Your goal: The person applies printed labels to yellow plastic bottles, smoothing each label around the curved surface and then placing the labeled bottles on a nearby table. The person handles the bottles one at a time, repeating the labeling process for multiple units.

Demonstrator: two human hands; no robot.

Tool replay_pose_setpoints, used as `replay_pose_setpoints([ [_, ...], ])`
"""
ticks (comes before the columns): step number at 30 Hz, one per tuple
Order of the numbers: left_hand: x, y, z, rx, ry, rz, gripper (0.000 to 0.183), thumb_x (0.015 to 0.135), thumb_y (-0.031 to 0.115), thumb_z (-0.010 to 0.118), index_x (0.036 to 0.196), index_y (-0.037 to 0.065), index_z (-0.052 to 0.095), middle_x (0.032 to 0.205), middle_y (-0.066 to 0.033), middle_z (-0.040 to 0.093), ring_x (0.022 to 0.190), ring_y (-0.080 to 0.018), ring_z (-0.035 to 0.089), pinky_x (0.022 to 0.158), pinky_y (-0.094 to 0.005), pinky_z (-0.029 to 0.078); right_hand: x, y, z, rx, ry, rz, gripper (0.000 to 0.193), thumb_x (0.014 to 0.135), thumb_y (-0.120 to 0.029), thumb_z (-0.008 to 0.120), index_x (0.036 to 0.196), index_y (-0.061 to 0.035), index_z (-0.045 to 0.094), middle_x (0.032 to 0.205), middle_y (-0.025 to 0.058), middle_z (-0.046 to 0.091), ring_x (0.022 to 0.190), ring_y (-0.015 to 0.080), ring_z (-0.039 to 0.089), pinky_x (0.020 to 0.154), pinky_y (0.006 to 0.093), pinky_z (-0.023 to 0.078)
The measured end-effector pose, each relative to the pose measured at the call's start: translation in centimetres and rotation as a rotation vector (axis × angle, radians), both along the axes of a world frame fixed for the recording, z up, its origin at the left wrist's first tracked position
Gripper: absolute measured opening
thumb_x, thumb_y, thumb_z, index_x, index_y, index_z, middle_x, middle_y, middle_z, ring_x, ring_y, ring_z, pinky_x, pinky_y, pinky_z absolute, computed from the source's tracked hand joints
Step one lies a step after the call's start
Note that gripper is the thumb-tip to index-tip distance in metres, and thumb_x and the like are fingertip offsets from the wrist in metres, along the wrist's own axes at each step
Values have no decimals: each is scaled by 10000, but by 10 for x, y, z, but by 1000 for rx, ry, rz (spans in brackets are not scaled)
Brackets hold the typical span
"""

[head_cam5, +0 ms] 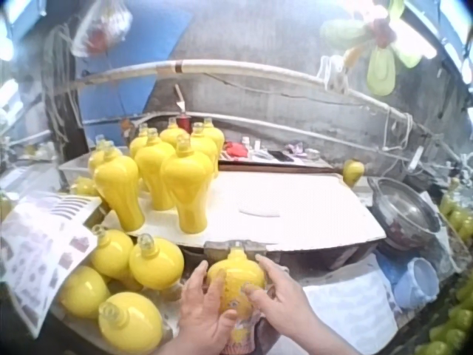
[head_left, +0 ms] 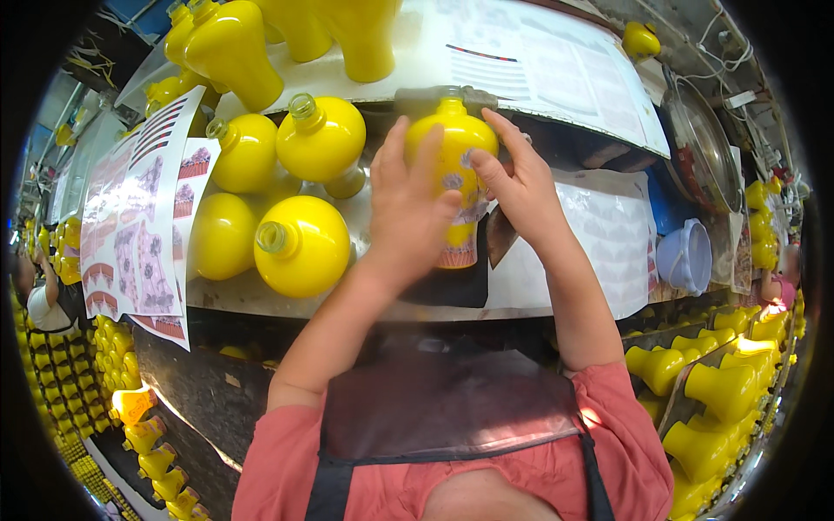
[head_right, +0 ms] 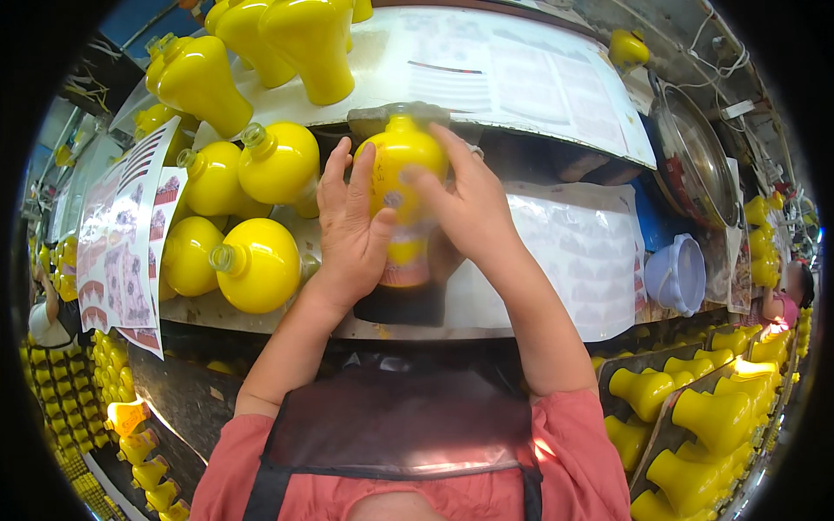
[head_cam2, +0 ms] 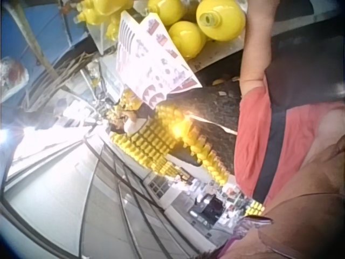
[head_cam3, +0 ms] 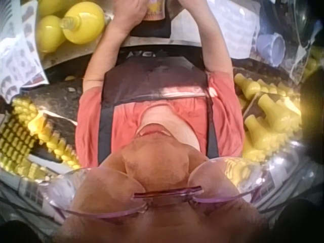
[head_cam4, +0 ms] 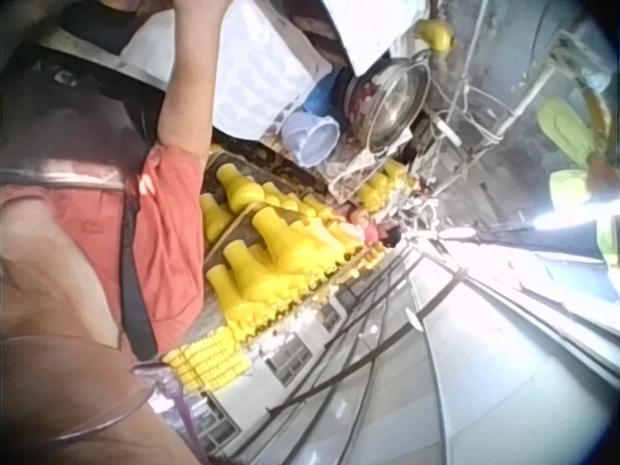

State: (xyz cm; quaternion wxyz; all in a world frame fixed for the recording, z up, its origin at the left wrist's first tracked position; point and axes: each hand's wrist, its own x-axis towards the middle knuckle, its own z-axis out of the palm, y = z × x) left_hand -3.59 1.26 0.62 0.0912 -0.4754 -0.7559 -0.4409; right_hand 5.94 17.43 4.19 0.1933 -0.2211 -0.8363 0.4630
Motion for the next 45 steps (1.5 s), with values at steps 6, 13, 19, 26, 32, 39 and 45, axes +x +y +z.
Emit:
replay_pose_setpoints([
  [6,-1,9,8,-115,36,31,669,902,287,665,1494,94,420,1512,-301,322,1357,-502,335,1164,-546,275,-8,0,2,-31,-16,-23,636,891,-380,683,1396,-14,563,1238,238,649,1099,325,654,970,378,500],
  [13,-7,11,5,-141,20,9,692,929,345,632,1529,108,382,1537,-273,309,1365,-483,335,1168,-539,279,-10,0,-7,13,43,-39,554,950,-321,699,1420,-67,556,1196,113,653,897,144,647,792,273,534],
  [19,-10,9,-4,-89,26,-20,730,908,305,662,1526,45,373,1547,-290,307,1385,-479,325,1183,-533,258,-9,-2,-9,-33,78,-32,615,905,-377,675,1419,-61,558,1227,228,647,1075,312,659,944,379,511],
  [26,-7,-1,-26,23,-341,-98,869,933,249,612,1587,-50,124,1605,-316,252,1485,-448,279,1222,-473,225,12,4,-18,-404,41,21,716,923,-279,685,1545,-72,397,993,115,664,780,110,615,696,269,510],
  [32,0,-7,-34,56,-618,-228,886,977,252,525,1601,-47,-29,1619,-336,210,1488,-435,293,1214,-416,251,31,-5,-40,-364,4,105,917,878,-226,726,1622,-83,211,880,55,605,674,80,557,631,242,466],
  [39,1,-6,-31,131,-697,-307,907,1015,301,502,1592,-43,-109,1607,-290,265,1465,-361,340,1194,-383,265,28,-21,-27,-253,-67,-4,968,857,-276,747,1613,-59,183,764,67,620,665,107,583,626,264,470],
  [45,-1,-9,-32,115,-790,-352,876,1043,300,477,1601,-15,-120,1634,-235,231,1490,-318,287,1213,-369,213,27,-26,-28,-288,-75,26,973,874,-269,727,1625,-77,138,774,72,642,681,123,616,658,262,488],
])
